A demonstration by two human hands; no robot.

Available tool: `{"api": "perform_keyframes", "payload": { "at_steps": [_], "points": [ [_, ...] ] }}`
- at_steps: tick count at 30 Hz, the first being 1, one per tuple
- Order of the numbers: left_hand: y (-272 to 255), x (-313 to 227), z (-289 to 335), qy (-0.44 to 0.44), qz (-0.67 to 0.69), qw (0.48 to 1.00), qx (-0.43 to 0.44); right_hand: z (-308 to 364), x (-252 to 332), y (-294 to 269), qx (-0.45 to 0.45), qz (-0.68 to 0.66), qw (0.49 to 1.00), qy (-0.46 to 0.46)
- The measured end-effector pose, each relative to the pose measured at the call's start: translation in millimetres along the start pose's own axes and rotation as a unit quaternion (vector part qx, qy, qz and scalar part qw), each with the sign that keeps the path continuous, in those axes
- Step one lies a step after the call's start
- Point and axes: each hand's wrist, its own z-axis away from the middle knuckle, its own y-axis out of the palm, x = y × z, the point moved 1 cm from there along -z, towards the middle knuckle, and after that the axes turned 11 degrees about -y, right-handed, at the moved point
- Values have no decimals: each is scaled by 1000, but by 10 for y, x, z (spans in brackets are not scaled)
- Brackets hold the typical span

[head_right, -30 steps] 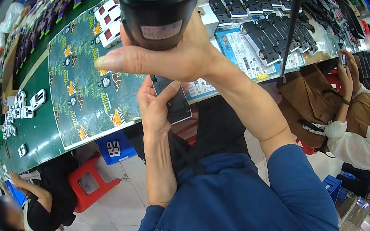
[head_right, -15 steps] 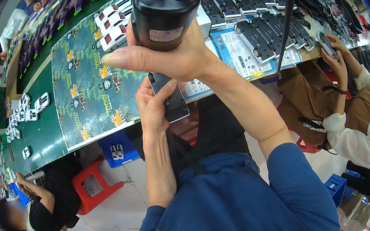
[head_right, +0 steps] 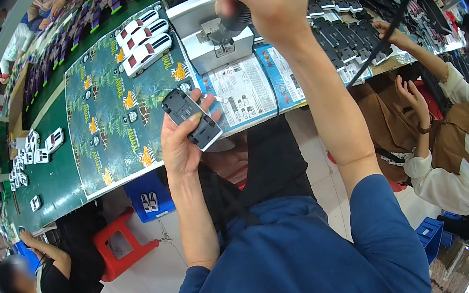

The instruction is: Assembling small electronic device housings by driving screws with an electric screwdriver at a workbench.

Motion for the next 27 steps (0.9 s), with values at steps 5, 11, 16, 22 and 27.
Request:
{"api": "perform_keyframes", "payload": {
  "at_steps": [5,11,16,22,27],
  "points": [
    [51,15,6,20,-56,998,-10,37,-181,-8,2,26,1000,15],
    [15,-3,-5,18,2,1000,-15,27,-368,135,73,58,995,41],
    [-86,37,-33,41,15,999,-13,-99,-278,71,70,-102,983,-136],
    [-85,24,-49,42,23,999,5,-29,-245,137,3,49,999,-7],
    [-106,42,-41,42,11,999,-11,-109,-253,192,55,77,994,60]
  ]
}}
